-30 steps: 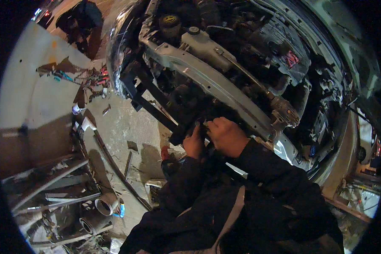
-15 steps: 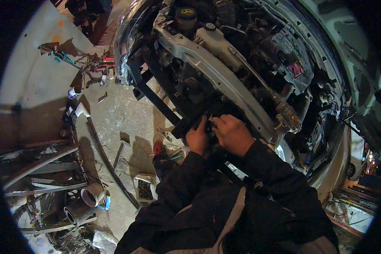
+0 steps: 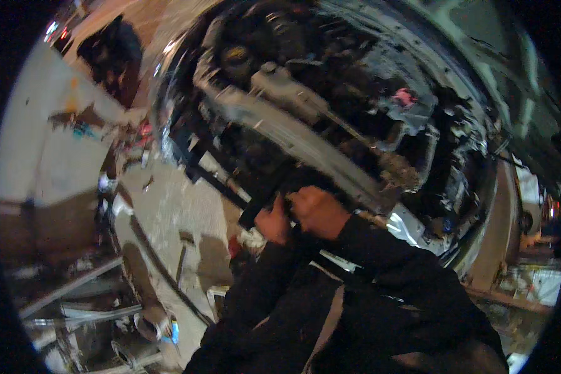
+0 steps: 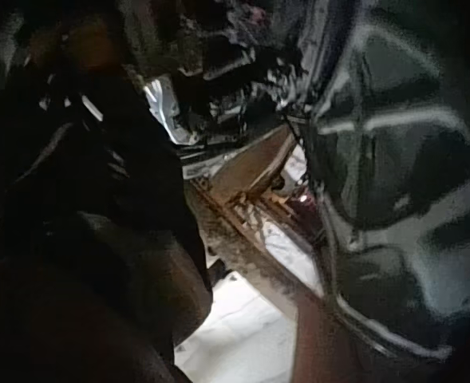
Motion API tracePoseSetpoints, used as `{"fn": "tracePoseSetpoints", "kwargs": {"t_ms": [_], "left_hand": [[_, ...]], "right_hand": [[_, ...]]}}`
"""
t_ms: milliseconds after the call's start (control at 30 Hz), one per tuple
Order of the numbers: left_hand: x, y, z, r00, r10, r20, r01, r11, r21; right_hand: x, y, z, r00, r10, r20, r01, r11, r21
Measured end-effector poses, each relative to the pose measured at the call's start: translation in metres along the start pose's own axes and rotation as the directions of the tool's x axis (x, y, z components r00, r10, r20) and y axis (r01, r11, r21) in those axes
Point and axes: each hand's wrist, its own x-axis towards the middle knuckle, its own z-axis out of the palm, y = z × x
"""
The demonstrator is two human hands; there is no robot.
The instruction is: The person works under the open hood of a car, using a cordless impact wrench to remove bolts from the front radiator support and engine bay components. They reposition parts by hand and close the hood at the end.
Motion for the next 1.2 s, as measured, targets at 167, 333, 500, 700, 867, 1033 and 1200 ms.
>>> {"fn": "tracePoseSetpoints", "kwargs": {"t_ms": [167,333,500,700,867,1033,1200], "left_hand": [[-0.010,0.014,-0.001,0.989,0.147,0.013,-0.146,0.989,-0.032],[0.015,-0.007,-0.006,0.967,0.221,0.131,-0.214,0.975,-0.061],[0.046,-0.026,-0.024,0.754,0.514,0.409,-0.644,0.452,0.618],[0.084,-0.068,-0.022,0.799,0.408,0.441,-0.578,0.724,0.377],[0.078,-0.063,-0.022,0.815,0.410,0.410,-0.539,0.796,0.274],[0.049,-0.039,-0.017,0.692,0.640,0.334,-0.709,0.513,0.484],[0.069,-0.055,-0.013,0.517,0.733,0.442,-0.775,0.181,0.605]], "right_hand": [[-0.003,-0.003,0.004,0.997,0.075,0.025,-0.075,0.997,-0.008],[0.002,-0.004,0.010,0.988,0.143,0.050,-0.144,0.989,0.018],[0.001,-0.006,0.014,0.988,0.151,0.024,-0.151,0.989,-0.001],[0.002,-0.006,0.020,0.979,0.200,-0.033,-0.198,0.979,0.053],[0.001,-0.006,0.025,0.983,0.165,-0.076,-0.167,0.986,-0.016],[0.000,-0.007,0.018,0.988,0.131,-0.084,-0.131,0.991,0.002],[0.000,-0.008,0.015,0.986,0.135,-0.100,-0.137,0.990,-0.014]]}}
